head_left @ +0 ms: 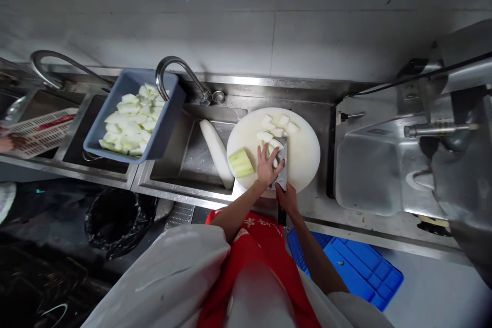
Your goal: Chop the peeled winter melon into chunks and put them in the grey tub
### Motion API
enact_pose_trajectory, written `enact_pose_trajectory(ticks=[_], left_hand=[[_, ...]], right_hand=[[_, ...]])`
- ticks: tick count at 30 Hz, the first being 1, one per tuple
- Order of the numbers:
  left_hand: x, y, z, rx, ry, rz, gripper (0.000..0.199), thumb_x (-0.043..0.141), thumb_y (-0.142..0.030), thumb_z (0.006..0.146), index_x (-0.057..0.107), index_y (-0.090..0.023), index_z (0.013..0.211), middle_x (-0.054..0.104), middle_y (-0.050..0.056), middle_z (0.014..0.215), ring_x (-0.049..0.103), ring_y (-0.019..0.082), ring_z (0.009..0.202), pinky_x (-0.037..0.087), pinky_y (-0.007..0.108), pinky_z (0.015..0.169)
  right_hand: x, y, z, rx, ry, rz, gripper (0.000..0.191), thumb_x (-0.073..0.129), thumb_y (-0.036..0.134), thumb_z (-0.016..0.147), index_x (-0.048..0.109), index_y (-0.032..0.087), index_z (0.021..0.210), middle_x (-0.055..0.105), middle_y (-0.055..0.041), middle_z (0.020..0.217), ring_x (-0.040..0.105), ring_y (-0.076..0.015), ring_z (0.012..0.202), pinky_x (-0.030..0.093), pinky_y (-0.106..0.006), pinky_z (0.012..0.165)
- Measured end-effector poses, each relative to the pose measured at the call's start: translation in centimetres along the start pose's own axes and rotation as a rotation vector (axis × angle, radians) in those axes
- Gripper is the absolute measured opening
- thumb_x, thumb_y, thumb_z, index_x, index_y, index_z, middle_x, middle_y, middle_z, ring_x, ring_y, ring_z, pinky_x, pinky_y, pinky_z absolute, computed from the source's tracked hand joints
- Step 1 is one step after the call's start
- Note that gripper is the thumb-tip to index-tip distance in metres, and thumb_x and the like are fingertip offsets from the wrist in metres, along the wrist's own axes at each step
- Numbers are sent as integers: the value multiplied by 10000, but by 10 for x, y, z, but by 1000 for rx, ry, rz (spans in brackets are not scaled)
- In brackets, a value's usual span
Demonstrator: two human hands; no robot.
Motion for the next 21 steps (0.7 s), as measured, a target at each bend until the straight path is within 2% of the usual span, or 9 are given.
enact_pose_trajectory(ticks=[6,8,10,13,16,18,21], left_hand=[[0,-27,1,155,121,-41,503,568,-482,967,575,-271,1424,298,59,1646,41,330,1584,237,594,1270],[-11,-38,4,201,120,-56,494,583,-481,953,583,-307,1416,312,28,1640,54,311,1586,226,580,1281],[-33,-47,10,251,88,-67,504,610,-490,930,595,-320,1405,323,21,1634,64,319,1584,219,570,1287],[-89,-49,21,304,0,-20,611,686,-524,856,601,-276,1409,311,60,1636,34,382,1575,253,582,1270],[-167,-28,32,271,-116,69,652,670,-552,853,575,-267,1432,303,76,1634,58,393,1572,275,586,1258],[-225,1,36,199,-217,101,593,602,-540,910,561,-272,1437,327,83,1618,130,373,1566,240,597,1264],[-309,67,41,45,-392,124,536,546,-508,964,537,-275,1446,331,88,1611,193,357,1553,186,599,1272]], right_hand=[[-2,9,-35,108,-114,120,370,563,578,870,452,262,713,519,23,460,492,-168,412,402,-288,455],[-1,17,-44,112,-139,140,394,590,602,851,465,254,715,528,17,461,492,-170,407,400,-291,439],[4,33,-51,99,-161,162,428,609,639,835,484,248,718,526,17,451,487,-173,395,399,-295,418],[26,72,-60,29,-186,249,469,642,686,816,488,251,727,495,40,428,467,-167,360,382,-288,374],[67,123,-68,-86,-72,304,473,660,680,822,460,260,739,489,60,449,465,-146,345,377,-267,357],[105,160,-72,-149,71,285,452,642,658,845,439,266,744,490,64,460,469,-138,343,381,-259,354],[180,218,-67,-220,304,209,393,604,596,874,416,273,752,464,76,429,454,-135,321,352,-245,330]])
Point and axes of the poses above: each hand's wrist, its own z-axis towards the middle knuckle, its own x-axis out of the palm, y = z × x, the point moved 2 cm from there along z, towards the middle knuckle
